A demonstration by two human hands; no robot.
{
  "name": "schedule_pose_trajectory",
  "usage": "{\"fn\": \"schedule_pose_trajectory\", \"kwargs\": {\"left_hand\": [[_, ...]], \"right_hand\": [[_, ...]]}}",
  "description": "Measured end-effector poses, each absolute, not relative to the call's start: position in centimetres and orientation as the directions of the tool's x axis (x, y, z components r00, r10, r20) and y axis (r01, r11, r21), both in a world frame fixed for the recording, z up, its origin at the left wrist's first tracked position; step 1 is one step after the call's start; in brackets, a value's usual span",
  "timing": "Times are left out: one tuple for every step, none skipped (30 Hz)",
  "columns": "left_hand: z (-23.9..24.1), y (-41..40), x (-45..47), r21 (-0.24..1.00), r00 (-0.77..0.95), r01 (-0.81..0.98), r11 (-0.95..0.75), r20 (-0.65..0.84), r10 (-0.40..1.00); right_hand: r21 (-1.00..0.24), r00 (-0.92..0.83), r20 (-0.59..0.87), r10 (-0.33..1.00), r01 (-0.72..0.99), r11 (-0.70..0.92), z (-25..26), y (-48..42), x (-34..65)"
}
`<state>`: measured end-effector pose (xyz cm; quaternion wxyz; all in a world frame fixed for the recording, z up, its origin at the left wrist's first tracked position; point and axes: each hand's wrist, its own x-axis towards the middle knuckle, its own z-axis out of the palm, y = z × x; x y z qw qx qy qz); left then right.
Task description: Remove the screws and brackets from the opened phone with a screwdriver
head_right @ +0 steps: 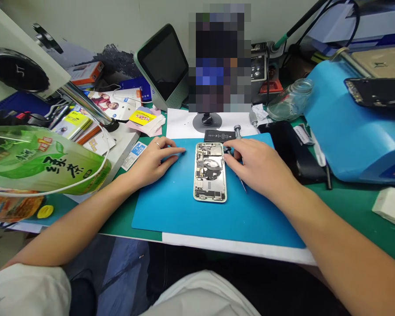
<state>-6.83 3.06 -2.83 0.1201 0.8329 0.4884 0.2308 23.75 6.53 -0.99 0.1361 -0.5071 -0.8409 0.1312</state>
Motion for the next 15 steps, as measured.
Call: {"fn": "schedule_pose_trajectory", "kwargs": {"left_hand": [[-2.81,3.16,-6.70,0.433,0.409,0.758,-0.488,0.267,0.872],[-2.75,3.26,-6.58,0.444,0.400,0.757,-0.480,0.266,0.877],[-2.68,3.35,-6.49,0.455,0.391,0.756,-0.470,0.262,0.882],[-2.60,3.43,-6.42,0.467,0.382,0.755,-0.460,0.257,0.888],[-2.54,3.51,-6.36,0.478,0.374,0.754,-0.451,0.252,0.893],[-2.51,3.57,-6.33,0.486,0.367,0.754,-0.442,0.247,0.897],[-2.50,3.62,-6.31,0.493,0.361,0.754,-0.435,0.243,0.900],[-2.52,3.65,-6.30,0.498,0.357,0.753,-0.430,0.239,0.903],[-2.55,3.66,-6.31,0.501,0.353,0.754,-0.425,0.237,0.905],[-2.59,3.65,-6.32,0.503,0.350,0.755,-0.421,0.234,0.907],[-2.63,3.61,-6.35,0.504,0.346,0.756,-0.417,0.233,0.909],[-2.67,3.56,-6.38,0.504,0.342,0.758,-0.414,0.233,0.910],[-2.70,3.50,-6.43,0.504,0.336,0.761,-0.409,0.235,0.912],[-2.72,3.43,-6.49,0.502,0.329,0.764,-0.405,0.237,0.914],[-2.74,3.37,-6.55,0.500,0.322,0.767,-0.401,0.240,0.916]], "right_hand": [[-0.358,-0.446,0.097,0.889,0.818,0.450,-1.04,6.53,23.71],[-0.357,-0.445,0.100,0.890,0.819,0.450,-1.07,6.53,23.68],[-0.356,-0.445,0.103,0.890,0.819,0.451,-1.10,6.53,23.66],[-0.355,-0.445,0.106,0.889,0.818,0.452,-1.12,6.52,23.65],[-0.354,-0.446,0.108,0.889,0.818,0.453,-1.13,6.51,23.64],[-0.353,-0.448,0.108,0.888,0.818,0.455,-1.13,6.50,23.65],[-0.351,-0.449,0.109,0.887,0.817,0.457,-1.13,6.50,23.66],[-0.351,-0.450,0.110,0.886,0.817,0.458,-1.13,6.50,23.67],[-0.351,-0.451,0.111,0.886,0.816,0.459,-1.13,6.51,23.69],[-0.351,-0.451,0.112,0.886,0.816,0.460,-1.14,6.52,23.71],[-0.352,-0.450,0.114,0.886,0.815,0.460,-1.15,6.53,23.72],[-0.354,-0.449,0.116,0.886,0.815,0.459,-1.18,6.54,23.74],[-0.356,-0.447,0.118,0.887,0.815,0.458,-1.21,6.55,23.75],[-0.359,-0.444,0.120,0.888,0.814,0.456,-1.24,6.56,23.75],[-0.362,-0.442,0.121,0.889,0.814,0.454,-1.27,6.56,23.75]]}}
